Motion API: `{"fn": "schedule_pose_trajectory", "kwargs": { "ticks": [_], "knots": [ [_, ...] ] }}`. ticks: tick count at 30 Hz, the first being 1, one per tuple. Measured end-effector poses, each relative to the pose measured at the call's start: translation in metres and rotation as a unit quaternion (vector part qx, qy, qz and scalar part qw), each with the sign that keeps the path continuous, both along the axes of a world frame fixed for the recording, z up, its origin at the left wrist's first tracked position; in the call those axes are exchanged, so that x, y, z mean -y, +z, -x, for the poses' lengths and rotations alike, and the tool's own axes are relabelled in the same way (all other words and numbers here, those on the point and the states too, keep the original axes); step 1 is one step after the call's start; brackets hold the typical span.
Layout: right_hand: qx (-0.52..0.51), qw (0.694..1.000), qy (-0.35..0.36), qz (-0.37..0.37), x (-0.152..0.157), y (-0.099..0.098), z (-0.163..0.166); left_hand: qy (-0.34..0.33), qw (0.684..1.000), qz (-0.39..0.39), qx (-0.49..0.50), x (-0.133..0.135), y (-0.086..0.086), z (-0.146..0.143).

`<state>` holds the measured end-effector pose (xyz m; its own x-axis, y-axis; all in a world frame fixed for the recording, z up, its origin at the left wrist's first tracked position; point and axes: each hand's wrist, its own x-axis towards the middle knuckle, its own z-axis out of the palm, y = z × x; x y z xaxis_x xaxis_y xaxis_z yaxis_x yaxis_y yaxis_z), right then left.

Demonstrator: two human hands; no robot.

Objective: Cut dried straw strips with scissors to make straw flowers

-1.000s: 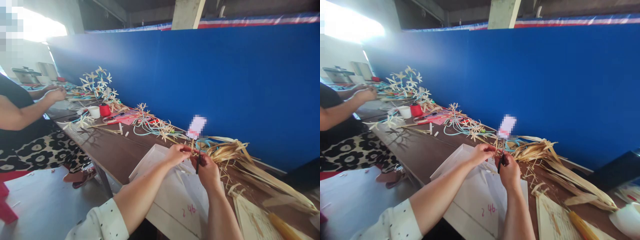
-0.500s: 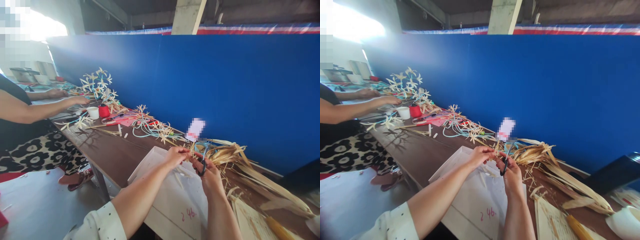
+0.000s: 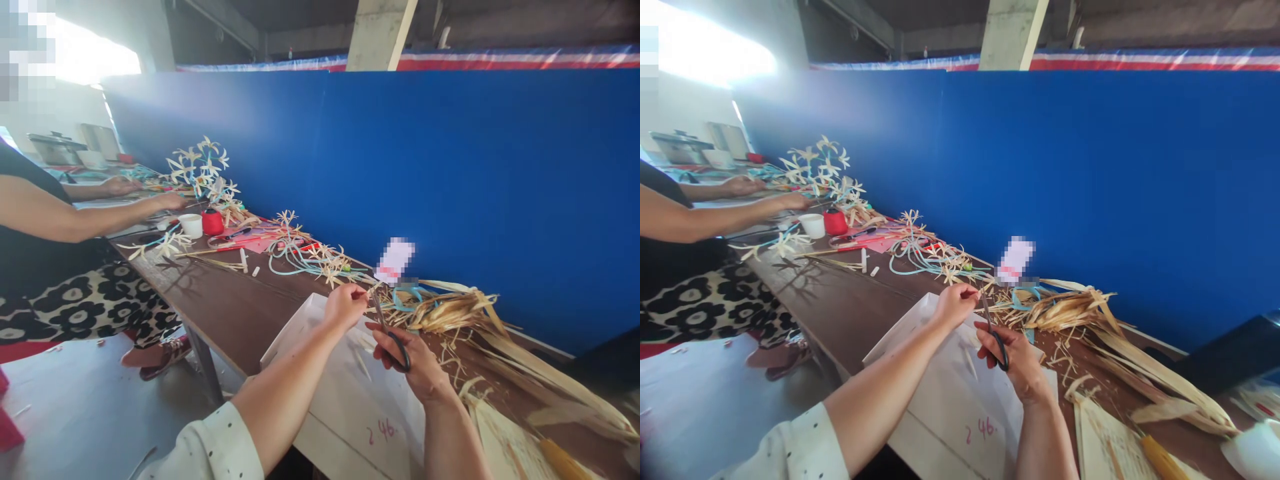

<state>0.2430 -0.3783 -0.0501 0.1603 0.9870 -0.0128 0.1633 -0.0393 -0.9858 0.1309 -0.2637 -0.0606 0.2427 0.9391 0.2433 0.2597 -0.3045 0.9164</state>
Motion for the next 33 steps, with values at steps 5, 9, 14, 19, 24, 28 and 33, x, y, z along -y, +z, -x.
{"fn": "schedule_pose_trajectory", "kwargs": {
  "ticks": [5, 9, 14, 19, 24, 28, 33],
  "knots": [
    [0.017, 0.999, -0.001, 0.036, -0.0033, -0.0024, 0.0003, 0.01, 1.0, -0.008, 0.011, -0.0057, 0.0, 0.0011],
    [0.02, 0.999, -0.015, 0.039, -0.0045, -0.0043, -0.0005, 0.007, 1.0, -0.018, 0.02, -0.006, -0.0006, 0.0017],
    [0.031, 0.999, -0.014, 0.039, -0.0039, -0.0052, -0.0016, -0.001, 0.999, -0.025, 0.021, -0.0039, 0.0021, 0.0043],
    [0.02, 0.999, -0.018, 0.033, -0.0042, -0.0047, -0.0019, -0.019, 0.999, -0.015, 0.025, -0.0027, 0.0047, 0.0045],
    [0.018, 0.999, -0.025, 0.035, -0.0044, -0.0036, -0.0014, -0.067, 0.995, 0.049, 0.056, -0.0027, 0.0064, 0.0048],
    [0.033, 0.998, -0.035, 0.033, -0.0051, -0.0051, -0.0024, -0.092, 0.99, 0.091, 0.054, -0.0028, 0.0059, 0.0056],
    [0.038, 0.998, -0.044, 0.028, -0.006, -0.0056, -0.0033, -0.108, 0.987, 0.102, 0.062, -0.0017, 0.0063, 0.0053]
  ]
}}
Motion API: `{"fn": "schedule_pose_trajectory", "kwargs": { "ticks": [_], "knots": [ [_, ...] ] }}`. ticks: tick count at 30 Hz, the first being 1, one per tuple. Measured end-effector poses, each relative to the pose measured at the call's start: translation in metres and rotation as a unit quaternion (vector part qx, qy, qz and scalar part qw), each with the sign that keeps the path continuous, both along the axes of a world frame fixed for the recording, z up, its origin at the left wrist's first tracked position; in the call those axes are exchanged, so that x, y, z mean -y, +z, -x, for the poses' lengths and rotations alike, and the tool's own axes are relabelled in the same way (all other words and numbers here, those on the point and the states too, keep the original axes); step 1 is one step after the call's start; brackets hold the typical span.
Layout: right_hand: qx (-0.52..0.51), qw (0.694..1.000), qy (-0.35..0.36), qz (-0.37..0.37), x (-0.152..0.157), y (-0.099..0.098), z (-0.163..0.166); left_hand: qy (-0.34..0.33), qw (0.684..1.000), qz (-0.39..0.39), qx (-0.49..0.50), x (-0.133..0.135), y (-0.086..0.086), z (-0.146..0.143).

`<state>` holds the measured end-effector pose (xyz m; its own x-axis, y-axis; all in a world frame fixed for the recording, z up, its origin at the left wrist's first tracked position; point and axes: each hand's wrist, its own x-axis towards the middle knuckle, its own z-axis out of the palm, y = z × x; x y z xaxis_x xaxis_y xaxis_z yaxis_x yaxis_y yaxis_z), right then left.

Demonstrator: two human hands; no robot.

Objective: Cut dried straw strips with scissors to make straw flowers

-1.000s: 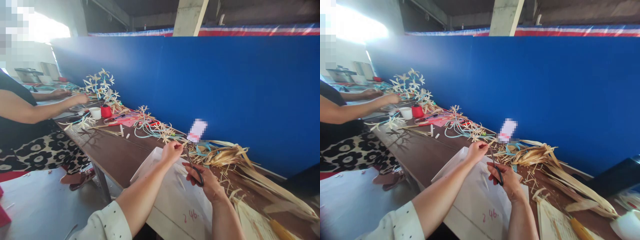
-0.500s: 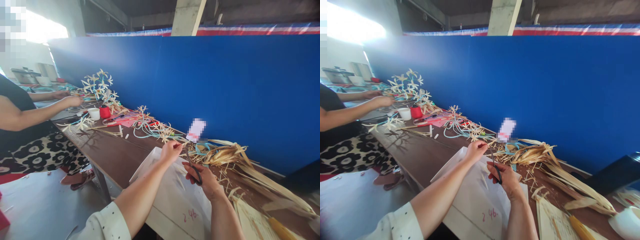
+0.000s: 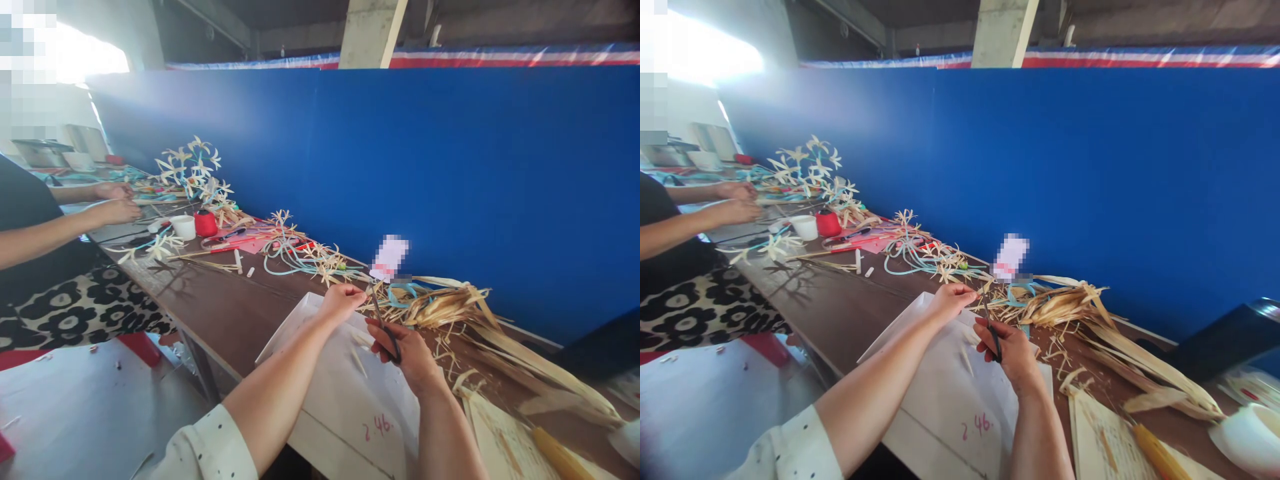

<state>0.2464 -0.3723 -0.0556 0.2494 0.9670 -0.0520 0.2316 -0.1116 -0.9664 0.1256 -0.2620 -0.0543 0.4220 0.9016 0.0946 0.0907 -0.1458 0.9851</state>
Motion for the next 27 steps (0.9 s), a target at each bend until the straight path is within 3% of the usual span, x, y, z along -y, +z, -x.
{"fn": "schedule_pose_trajectory", "kwargs": {
  "ticks": [11, 18, 23, 27],
  "knots": [
    [0.012, 0.999, -0.018, -0.03, 0.001, -0.001, -0.003, 0.003, 1.0, -0.007, 0.009, 0.002, 0.001, 0.0],
    [-0.07, 0.985, -0.148, -0.054, -0.004, -0.003, -0.005, -0.007, 0.999, 0.02, 0.035, 0.0, -0.006, -0.006],
    [-0.126, 0.961, -0.227, -0.098, -0.007, -0.004, -0.006, -0.058, 0.996, 0.024, 0.061, 0.006, -0.01, -0.011],
    [-0.151, 0.953, -0.215, -0.152, -0.007, -0.005, -0.007, -0.112, 0.993, 0.02, 0.035, 0.014, -0.011, -0.013]
  ]
}}
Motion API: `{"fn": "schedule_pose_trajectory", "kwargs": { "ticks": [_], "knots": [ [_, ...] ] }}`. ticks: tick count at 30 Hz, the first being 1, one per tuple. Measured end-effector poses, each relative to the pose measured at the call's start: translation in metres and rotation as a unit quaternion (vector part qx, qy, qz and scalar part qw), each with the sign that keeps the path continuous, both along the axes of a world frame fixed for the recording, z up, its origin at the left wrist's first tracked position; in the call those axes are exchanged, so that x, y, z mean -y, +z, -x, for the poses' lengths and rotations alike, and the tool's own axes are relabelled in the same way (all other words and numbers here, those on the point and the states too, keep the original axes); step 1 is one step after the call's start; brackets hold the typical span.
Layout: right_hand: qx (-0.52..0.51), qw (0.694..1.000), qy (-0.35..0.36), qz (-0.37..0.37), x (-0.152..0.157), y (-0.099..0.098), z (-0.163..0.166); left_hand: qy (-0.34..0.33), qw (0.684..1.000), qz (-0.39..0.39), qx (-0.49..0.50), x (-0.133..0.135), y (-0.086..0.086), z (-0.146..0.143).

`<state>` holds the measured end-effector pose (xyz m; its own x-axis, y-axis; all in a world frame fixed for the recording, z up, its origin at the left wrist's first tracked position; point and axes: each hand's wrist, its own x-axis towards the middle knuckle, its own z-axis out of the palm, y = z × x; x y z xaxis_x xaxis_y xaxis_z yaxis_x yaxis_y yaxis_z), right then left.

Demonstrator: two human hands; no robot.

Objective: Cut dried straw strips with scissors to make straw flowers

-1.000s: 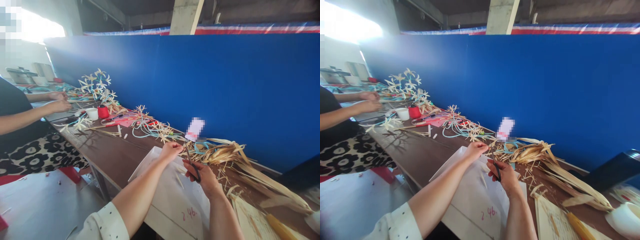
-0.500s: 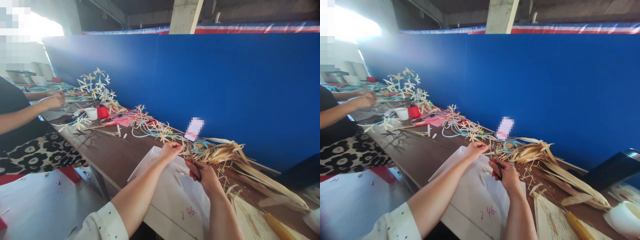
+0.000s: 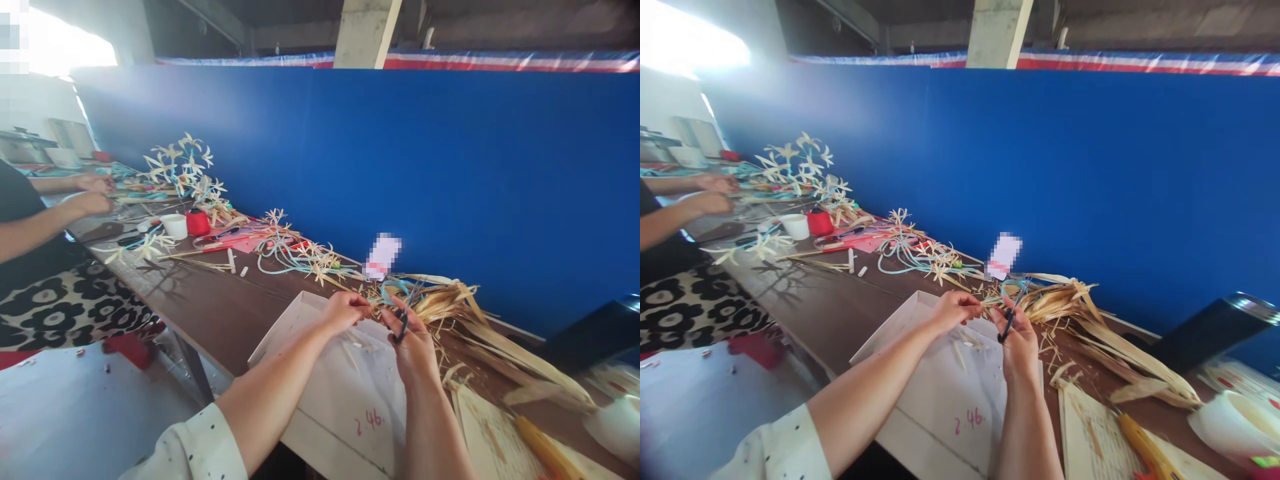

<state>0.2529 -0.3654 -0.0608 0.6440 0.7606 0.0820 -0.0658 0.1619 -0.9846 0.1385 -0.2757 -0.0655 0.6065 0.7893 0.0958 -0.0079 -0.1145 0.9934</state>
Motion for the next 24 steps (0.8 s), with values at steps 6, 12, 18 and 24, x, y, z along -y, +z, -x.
{"fn": "schedule_pose_trajectory", "kwargs": {
  "ticks": [6, 12, 18, 24],
  "knots": [
    [0.005, 0.999, 0.041, -0.022, -0.0015, -0.0025, -0.0011, -0.063, 0.995, -0.049, -0.054, 0.0075, 0.0002, -0.0015],
    [-0.049, 0.998, -0.001, -0.045, -0.0015, -0.0026, -0.0044, -0.05, 0.995, -0.055, -0.068, 0.0051, -0.0004, -0.0003],
    [-0.072, 0.996, 0.003, -0.059, 0.0001, -0.0012, -0.0057, -0.028, 0.999, -0.027, -0.027, 0.004, -0.0009, -0.0013],
    [-0.066, 0.997, 0.011, -0.048, -0.0012, -0.0061, -0.0077, -0.015, 1.0, -0.013, -0.017, 0.0079, 0.0071, 0.0016]
  ]
}}
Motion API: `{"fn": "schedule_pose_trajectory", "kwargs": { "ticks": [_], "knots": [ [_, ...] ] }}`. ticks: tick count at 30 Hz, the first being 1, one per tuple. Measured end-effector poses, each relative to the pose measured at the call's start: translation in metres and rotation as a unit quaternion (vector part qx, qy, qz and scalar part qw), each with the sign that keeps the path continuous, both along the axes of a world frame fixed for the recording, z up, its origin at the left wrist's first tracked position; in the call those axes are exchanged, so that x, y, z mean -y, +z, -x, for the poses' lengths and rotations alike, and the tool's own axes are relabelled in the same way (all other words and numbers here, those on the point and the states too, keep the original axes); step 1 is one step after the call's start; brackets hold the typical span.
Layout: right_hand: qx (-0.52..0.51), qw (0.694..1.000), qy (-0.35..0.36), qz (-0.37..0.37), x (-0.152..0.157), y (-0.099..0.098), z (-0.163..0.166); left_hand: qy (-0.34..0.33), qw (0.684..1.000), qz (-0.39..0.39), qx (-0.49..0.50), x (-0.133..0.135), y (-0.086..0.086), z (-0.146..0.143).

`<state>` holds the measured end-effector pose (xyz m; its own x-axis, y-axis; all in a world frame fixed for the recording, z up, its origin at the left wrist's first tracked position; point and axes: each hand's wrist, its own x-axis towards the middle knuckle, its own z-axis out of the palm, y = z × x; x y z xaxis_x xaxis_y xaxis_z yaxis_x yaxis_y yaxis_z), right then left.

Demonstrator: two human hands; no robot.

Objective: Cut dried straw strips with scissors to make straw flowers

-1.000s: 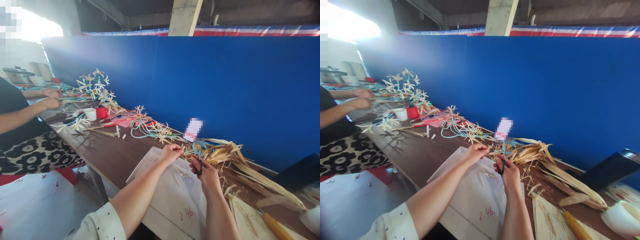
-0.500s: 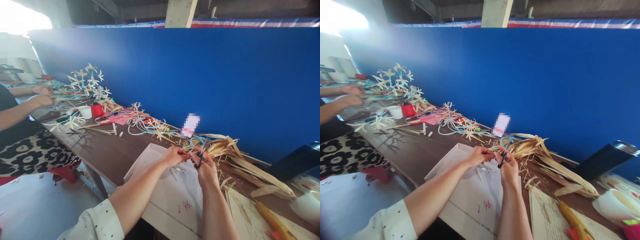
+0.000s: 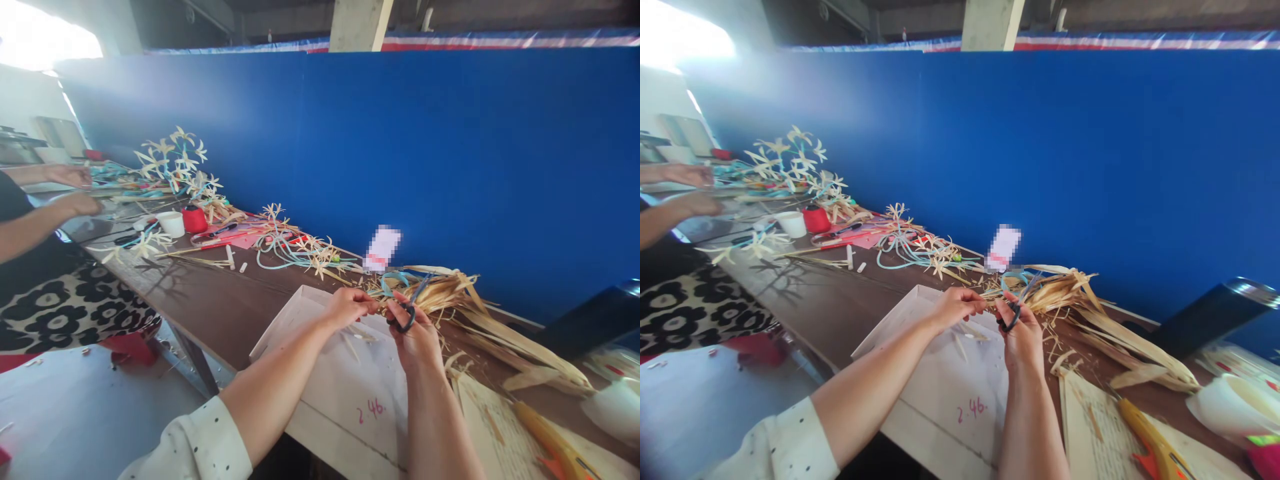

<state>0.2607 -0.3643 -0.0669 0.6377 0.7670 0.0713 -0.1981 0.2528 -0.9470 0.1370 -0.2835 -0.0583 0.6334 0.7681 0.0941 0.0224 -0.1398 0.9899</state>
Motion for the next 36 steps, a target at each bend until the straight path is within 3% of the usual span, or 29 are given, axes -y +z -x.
{"fn": "schedule_pose_trajectory", "kwargs": {
  "ticks": [11, 23, 30, 36],
  "knots": [
    [-0.074, 0.997, 0.002, -0.032, 0.0009, 0.0052, -0.0003, -0.006, 1.0, 0.009, 0.029, 0.0, -0.001, -0.0015],
    [-0.046, 0.999, -0.004, -0.025, 0.0, 0.0052, 0.0015, 0.003, 0.999, -0.009, 0.031, 0.0016, -0.0006, -0.0022],
    [-0.061, 0.997, 0.041, -0.027, 0.0, 0.0072, 0.0061, 0.032, 0.999, -0.006, 0.039, -0.0006, -0.0038, -0.0034],
    [-0.048, 0.998, 0.04, -0.032, -0.0011, 0.0061, 0.0067, 0.026, 0.998, -0.045, 0.046, 0.003, 0.0002, -0.0024]
  ]
}}
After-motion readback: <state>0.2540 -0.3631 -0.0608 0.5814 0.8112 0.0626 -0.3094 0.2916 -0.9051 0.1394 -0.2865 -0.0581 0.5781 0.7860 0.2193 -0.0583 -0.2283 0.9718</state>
